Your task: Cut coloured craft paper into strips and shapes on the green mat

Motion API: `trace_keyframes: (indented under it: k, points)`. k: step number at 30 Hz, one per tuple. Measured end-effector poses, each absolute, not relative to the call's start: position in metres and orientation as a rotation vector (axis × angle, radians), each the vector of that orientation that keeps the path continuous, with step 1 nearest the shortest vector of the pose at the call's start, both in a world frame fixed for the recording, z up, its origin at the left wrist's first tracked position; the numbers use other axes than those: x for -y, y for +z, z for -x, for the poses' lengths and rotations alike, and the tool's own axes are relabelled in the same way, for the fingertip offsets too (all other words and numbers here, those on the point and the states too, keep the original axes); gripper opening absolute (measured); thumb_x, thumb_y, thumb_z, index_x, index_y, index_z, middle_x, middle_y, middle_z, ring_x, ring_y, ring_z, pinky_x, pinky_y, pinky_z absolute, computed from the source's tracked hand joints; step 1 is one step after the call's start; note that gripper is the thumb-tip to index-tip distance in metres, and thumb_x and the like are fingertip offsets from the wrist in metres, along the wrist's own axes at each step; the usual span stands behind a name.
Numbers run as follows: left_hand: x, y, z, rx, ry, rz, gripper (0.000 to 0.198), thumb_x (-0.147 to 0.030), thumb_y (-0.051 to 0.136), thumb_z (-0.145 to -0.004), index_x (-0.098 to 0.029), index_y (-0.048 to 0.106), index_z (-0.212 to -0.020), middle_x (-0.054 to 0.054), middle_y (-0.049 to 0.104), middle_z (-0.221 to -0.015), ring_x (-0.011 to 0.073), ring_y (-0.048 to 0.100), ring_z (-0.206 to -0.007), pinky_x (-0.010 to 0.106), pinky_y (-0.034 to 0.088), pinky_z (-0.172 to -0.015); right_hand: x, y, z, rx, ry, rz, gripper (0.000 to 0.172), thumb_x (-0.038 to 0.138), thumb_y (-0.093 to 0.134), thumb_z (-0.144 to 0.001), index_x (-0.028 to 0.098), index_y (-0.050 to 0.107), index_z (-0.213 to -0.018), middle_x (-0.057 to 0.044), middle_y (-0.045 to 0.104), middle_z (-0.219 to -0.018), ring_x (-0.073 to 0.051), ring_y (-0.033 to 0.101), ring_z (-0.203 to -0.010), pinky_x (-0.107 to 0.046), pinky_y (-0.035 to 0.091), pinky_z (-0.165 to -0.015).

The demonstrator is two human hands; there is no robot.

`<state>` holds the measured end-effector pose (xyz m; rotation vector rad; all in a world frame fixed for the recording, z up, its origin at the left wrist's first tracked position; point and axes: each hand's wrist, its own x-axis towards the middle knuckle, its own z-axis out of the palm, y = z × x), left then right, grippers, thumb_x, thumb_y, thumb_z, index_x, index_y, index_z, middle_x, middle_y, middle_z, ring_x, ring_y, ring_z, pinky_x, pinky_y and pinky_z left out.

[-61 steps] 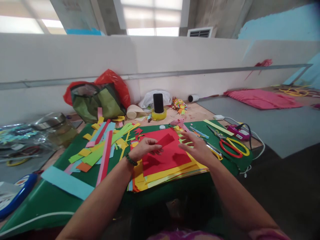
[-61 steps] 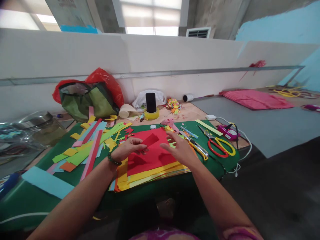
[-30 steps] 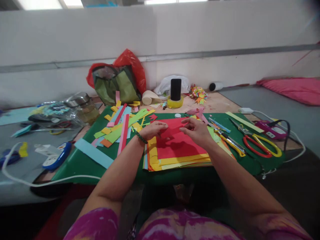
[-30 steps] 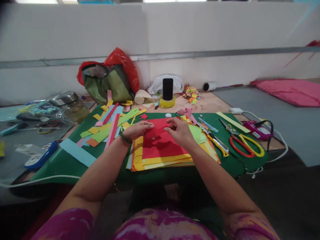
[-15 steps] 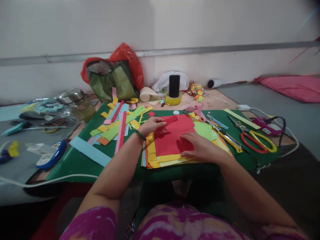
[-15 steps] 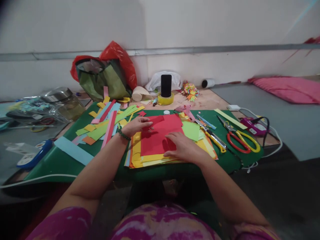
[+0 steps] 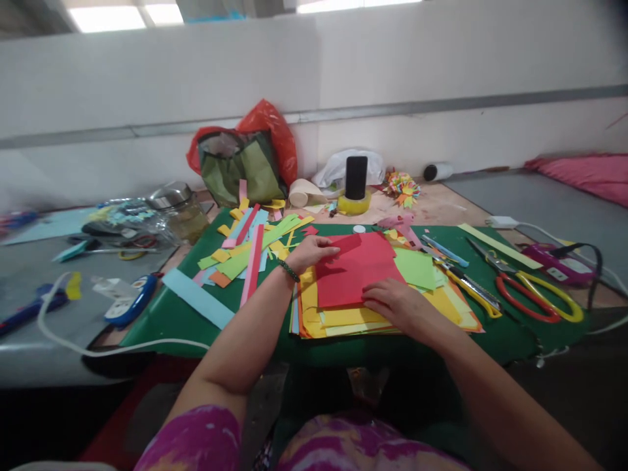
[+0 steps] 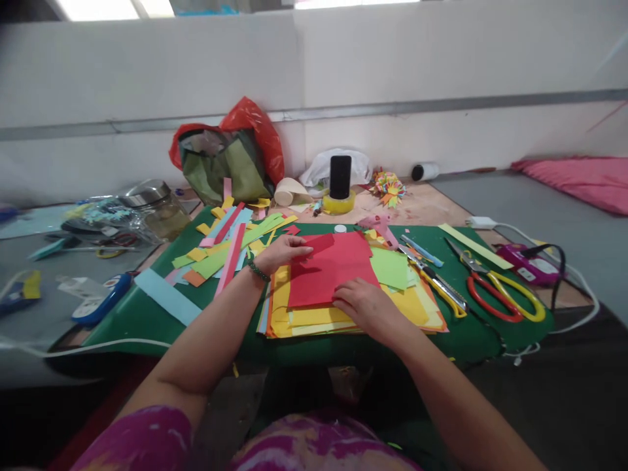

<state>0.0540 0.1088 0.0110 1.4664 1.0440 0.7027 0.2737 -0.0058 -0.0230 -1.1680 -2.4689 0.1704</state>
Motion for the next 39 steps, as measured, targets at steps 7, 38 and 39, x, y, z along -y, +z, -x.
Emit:
trace_keyframes:
  k: [7,38,39]
  points:
    - [-0.109,0.011,-0.054,-1.065,0.743,-1.438,0.019,-0.025,0.078,-0.069,-0.013,0.064,-0.066,0.002,0.065,-0.063,0.0088,0.056,-0.055,0.02,0.045,-0.054,-0.002,-0.034,-0.264,2.476,-0.151,1.145,0.022,0.014,0.051,-0.092,0.021,0.072,-0.09,-0.008,0.072,-0.09,-0.021,0.061,-0.084,-0.031,0.051,-0.073]
    - [-0.097,0.011,-0.065,-0.832,0.657,-1.712,0.047,-0.041,0.086,-0.051,-0.014,0.071,-0.087,0.001,0.068,-0.073,0.0135,0.059,-0.067,0.024,0.047,-0.063,-0.032,0.001,-0.262,1.559,0.577,1.461,0.024,0.026,0.07,-0.068,0.023,0.048,-0.079,0.004,0.062,-0.064,-0.017,0.062,-0.061,-0.03,0.049,-0.06]
    - [-0.098,0.011,-0.065,-0.84,0.653,-1.703,0.047,-0.042,0.086,-0.051,-0.013,0.071,-0.085,0.001,0.068,-0.072,0.0137,0.059,-0.066,0.024,0.047,-0.063,-0.033,0.001,-0.262,1.563,0.588,1.457,0.023,0.025,0.068,-0.069,0.023,0.049,-0.08,0.005,0.06,-0.061,-0.017,0.061,-0.058,-0.03,0.048,-0.058]
